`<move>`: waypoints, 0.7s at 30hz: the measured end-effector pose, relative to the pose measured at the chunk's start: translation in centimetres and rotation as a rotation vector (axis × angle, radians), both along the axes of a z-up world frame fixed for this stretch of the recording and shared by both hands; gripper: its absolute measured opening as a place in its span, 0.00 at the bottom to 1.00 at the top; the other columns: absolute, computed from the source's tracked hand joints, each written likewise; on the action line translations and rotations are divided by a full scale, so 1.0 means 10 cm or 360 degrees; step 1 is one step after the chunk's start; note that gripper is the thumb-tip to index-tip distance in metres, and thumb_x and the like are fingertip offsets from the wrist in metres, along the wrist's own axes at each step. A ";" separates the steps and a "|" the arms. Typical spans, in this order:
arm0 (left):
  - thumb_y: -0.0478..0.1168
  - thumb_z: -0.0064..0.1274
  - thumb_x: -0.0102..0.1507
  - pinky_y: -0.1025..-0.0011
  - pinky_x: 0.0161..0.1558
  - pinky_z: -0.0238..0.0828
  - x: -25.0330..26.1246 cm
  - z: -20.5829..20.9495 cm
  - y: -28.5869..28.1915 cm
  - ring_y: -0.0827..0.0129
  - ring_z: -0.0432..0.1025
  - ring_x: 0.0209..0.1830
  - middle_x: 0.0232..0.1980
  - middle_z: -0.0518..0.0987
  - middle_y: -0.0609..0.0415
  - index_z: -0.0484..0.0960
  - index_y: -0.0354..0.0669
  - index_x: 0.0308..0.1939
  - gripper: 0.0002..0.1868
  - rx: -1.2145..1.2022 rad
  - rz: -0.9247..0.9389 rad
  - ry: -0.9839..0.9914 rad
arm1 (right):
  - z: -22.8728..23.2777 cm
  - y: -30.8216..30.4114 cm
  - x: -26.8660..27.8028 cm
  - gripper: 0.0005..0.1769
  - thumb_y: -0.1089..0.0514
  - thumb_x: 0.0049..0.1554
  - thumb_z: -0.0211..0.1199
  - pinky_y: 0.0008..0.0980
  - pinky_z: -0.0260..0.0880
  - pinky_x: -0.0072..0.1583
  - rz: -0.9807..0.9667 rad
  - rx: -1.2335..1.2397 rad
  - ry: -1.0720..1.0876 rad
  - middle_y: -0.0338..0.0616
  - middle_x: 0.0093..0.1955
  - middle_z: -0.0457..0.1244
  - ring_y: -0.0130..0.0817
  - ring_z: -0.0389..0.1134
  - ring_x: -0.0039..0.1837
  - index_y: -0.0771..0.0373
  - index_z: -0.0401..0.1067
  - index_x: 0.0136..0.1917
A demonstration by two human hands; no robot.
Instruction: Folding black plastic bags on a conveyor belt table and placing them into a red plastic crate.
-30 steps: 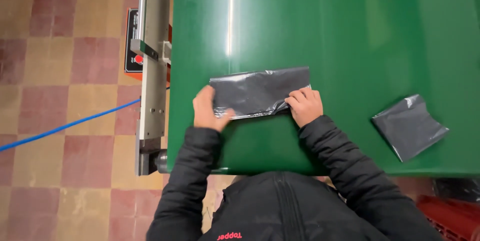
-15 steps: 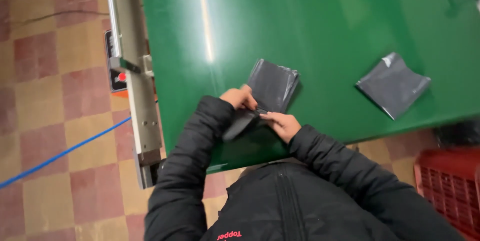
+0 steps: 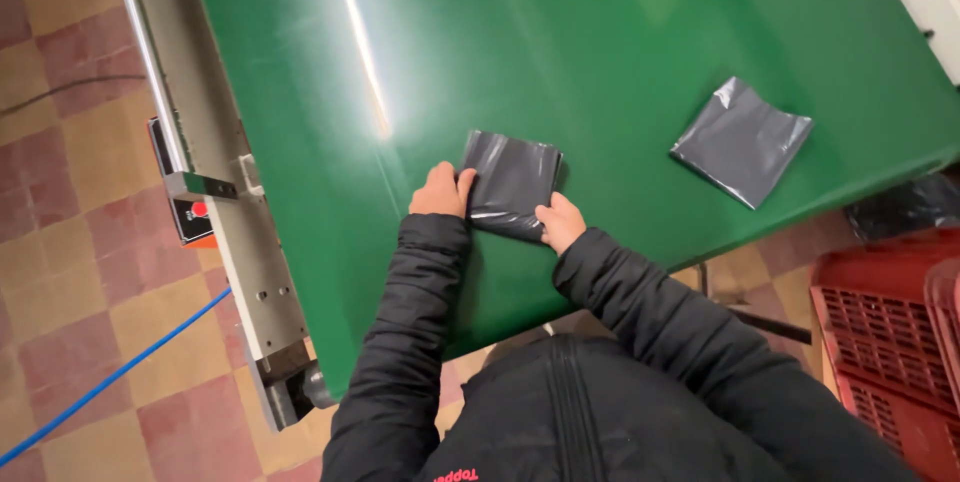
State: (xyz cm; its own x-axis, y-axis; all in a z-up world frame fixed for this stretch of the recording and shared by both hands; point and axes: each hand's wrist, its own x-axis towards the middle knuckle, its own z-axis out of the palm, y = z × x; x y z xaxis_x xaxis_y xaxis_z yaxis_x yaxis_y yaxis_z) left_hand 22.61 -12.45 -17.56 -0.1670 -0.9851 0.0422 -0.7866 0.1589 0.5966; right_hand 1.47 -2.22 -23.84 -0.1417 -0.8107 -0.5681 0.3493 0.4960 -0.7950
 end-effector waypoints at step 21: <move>0.53 0.53 0.68 0.47 0.40 0.72 -3.65 0.70 0.31 0.37 0.75 0.40 0.41 0.81 0.40 0.67 0.44 0.46 0.19 0.0084 -0.0619 0.0533 | 1.12 0.58 -2.69 0.33 0.56 0.64 0.62 0.49 0.71 0.59 -0.1026 -0.0481 0.2041 0.64 0.57 0.68 0.60 0.71 0.57 0.65 0.53 0.77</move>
State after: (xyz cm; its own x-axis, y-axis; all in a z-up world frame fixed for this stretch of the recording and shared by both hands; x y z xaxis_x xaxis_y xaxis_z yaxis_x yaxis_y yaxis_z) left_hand -13.93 -9.31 -10.56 -0.5072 -0.8550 0.1082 -0.4396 0.3647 0.8208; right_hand -25.44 3.57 -12.64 -0.7837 -0.4754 0.3997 -0.5695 0.2932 -0.7679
